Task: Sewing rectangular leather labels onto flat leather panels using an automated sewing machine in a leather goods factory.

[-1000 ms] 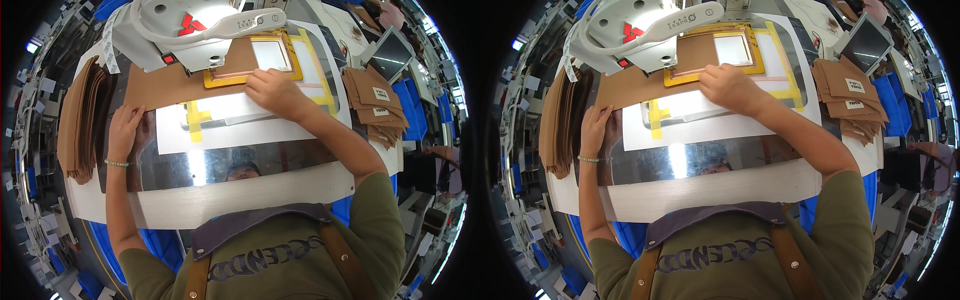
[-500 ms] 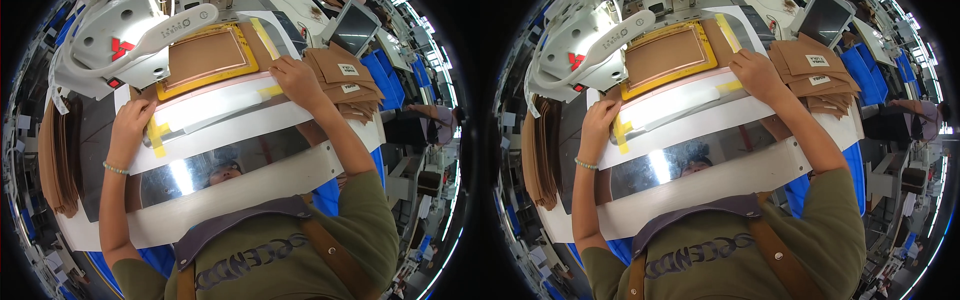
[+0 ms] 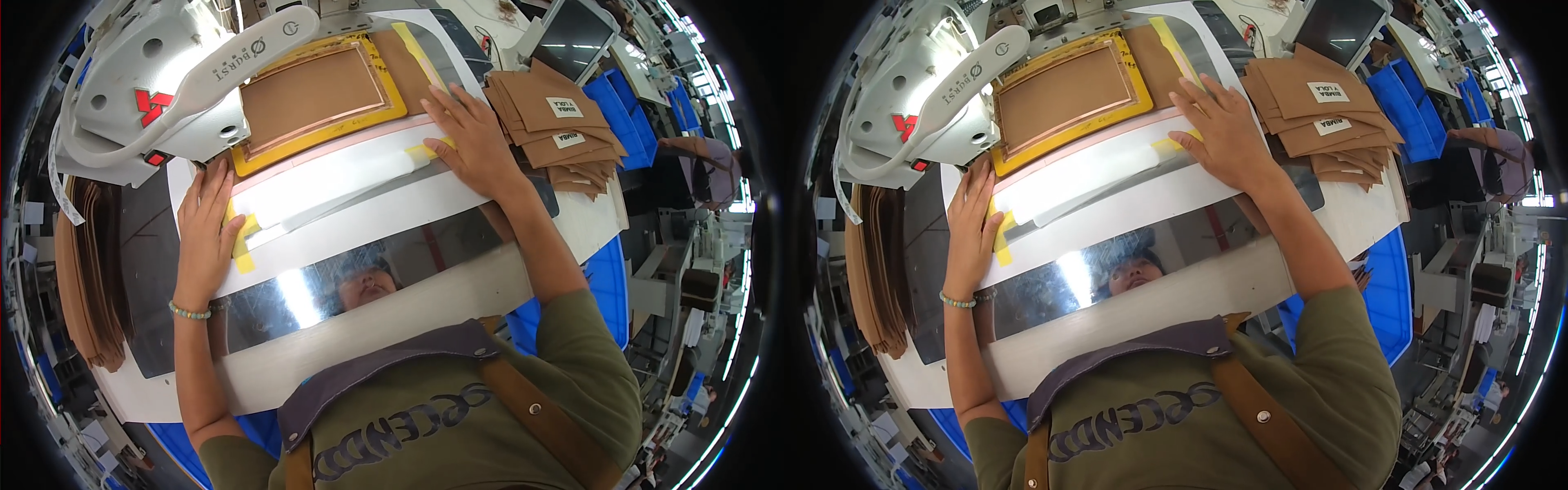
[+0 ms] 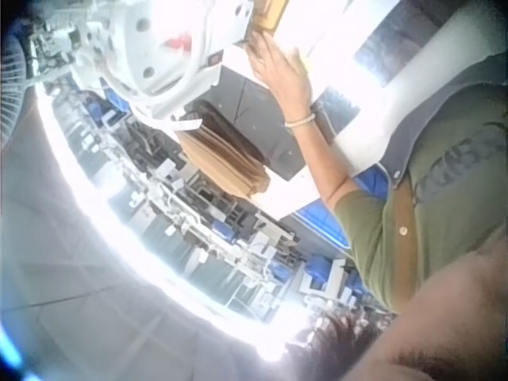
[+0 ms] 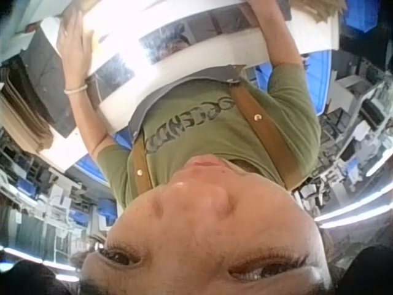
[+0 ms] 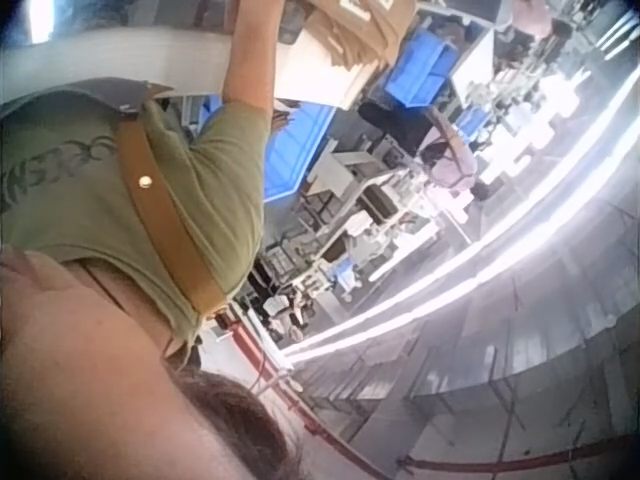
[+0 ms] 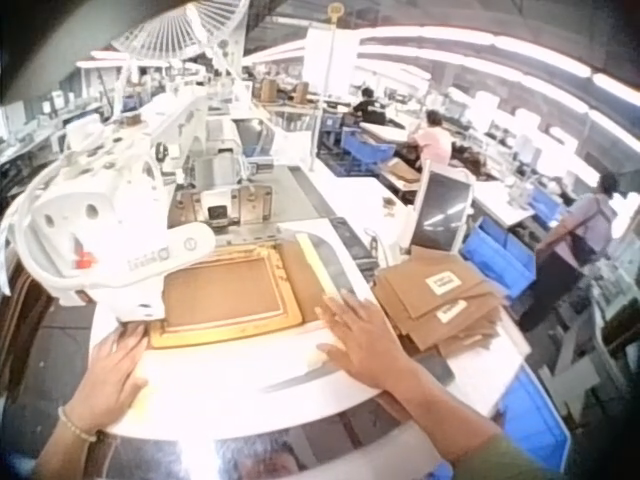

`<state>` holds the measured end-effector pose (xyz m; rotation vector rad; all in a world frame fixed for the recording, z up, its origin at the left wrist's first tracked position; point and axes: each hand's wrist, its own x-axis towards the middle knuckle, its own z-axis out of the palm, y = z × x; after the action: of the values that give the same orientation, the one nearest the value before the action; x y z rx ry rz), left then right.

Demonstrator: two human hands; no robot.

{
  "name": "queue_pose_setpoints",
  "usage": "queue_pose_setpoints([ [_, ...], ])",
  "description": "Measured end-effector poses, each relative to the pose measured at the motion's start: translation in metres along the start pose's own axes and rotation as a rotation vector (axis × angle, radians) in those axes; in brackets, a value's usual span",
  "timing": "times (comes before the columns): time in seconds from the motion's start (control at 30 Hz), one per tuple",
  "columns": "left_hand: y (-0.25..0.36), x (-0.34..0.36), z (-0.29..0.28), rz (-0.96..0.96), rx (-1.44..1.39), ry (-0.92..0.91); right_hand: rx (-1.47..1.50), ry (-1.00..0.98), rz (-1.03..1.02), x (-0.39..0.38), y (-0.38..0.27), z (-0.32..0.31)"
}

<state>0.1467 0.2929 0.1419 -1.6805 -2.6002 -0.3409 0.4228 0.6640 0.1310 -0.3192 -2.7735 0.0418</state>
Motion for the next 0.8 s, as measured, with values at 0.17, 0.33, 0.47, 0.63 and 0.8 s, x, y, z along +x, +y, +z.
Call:
queue_pose_setpoints([
  [0.17, 0.004, 0.002, -0.002, 0.023, 0.017, 0.011, -0.106, -0.033, 0.000, -0.002, 0.000, -0.001],
  [0.33, -0.002, -0.001, 0.000, 0.046, 0.001, 0.045, -0.170, -0.047, -0.013, -0.001, -0.001, -0.002],
  [0.47, -0.003, -0.005, -0.003, 0.035, 0.046, 0.072, -0.168, -0.023, -0.006, -0.001, -0.003, -0.003],
  [0.63, -0.007, -0.004, -0.001, 0.059, -0.002, 0.094, -0.110, -0.020, -0.031, 0.001, -0.003, -0.004],
  [0.8, -0.013, -0.008, -0.005, 0.056, 0.018, 0.137, -0.098, -0.031, -0.031, 0.007, -0.007, -0.003],
])
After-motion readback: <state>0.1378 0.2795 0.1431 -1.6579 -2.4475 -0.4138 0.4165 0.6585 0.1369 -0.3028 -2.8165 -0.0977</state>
